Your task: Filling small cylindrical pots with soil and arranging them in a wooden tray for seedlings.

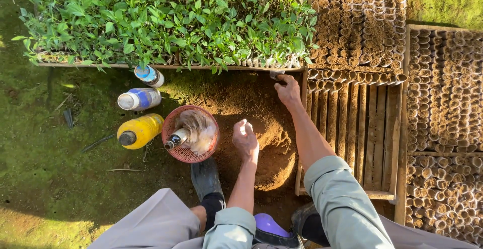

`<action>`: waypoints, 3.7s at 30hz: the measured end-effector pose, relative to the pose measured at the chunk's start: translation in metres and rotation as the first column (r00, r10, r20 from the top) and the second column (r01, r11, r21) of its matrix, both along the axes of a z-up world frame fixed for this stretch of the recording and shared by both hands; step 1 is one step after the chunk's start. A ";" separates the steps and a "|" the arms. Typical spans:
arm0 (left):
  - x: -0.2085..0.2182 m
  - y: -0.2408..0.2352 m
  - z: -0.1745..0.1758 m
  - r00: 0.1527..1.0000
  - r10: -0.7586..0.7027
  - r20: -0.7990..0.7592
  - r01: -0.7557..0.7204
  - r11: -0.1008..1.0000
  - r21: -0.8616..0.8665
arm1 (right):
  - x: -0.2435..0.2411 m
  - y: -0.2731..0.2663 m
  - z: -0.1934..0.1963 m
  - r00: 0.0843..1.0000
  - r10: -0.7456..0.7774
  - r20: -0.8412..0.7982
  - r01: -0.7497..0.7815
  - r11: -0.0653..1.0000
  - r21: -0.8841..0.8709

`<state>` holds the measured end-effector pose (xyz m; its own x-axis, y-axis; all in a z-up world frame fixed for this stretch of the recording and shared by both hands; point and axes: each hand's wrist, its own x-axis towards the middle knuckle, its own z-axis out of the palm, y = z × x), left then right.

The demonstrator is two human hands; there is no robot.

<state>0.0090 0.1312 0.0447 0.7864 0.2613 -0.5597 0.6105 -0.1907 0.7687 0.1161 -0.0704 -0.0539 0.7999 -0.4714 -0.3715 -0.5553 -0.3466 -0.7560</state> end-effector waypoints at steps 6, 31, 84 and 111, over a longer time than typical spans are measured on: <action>-0.007 -0.001 -0.027 0.998 -0.013 0.068 0.021 0.991 -0.132 | -0.058 0.036 0.072 0.975 0.023 0.219 -0.059 0.986 0.157; -0.039 0.006 -0.002 0.943 -0.178 0.280 0.307 0.787 -0.536 | -0.201 0.061 0.143 0.888 -0.092 0.450 -0.011 0.975 0.222; -0.070 -0.015 -0.050 0.501 -0.583 0.640 0.521 0.794 0.314 | -0.198 0.065 0.044 0.910 -0.239 0.337 0.240 0.970 0.040; -0.065 -0.011 -0.031 0.989 -0.033 -0.144 -0.082 0.690 -0.719 | -0.201 0.084 0.078 0.952 0.010 0.304 0.017 0.996 -0.085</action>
<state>-0.0564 0.1201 0.0136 0.6874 -0.2502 -0.6818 0.7140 0.4044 0.5716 -0.0849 0.0132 0.0236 0.8668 -0.4939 -0.0687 -0.3049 -0.4159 -0.8568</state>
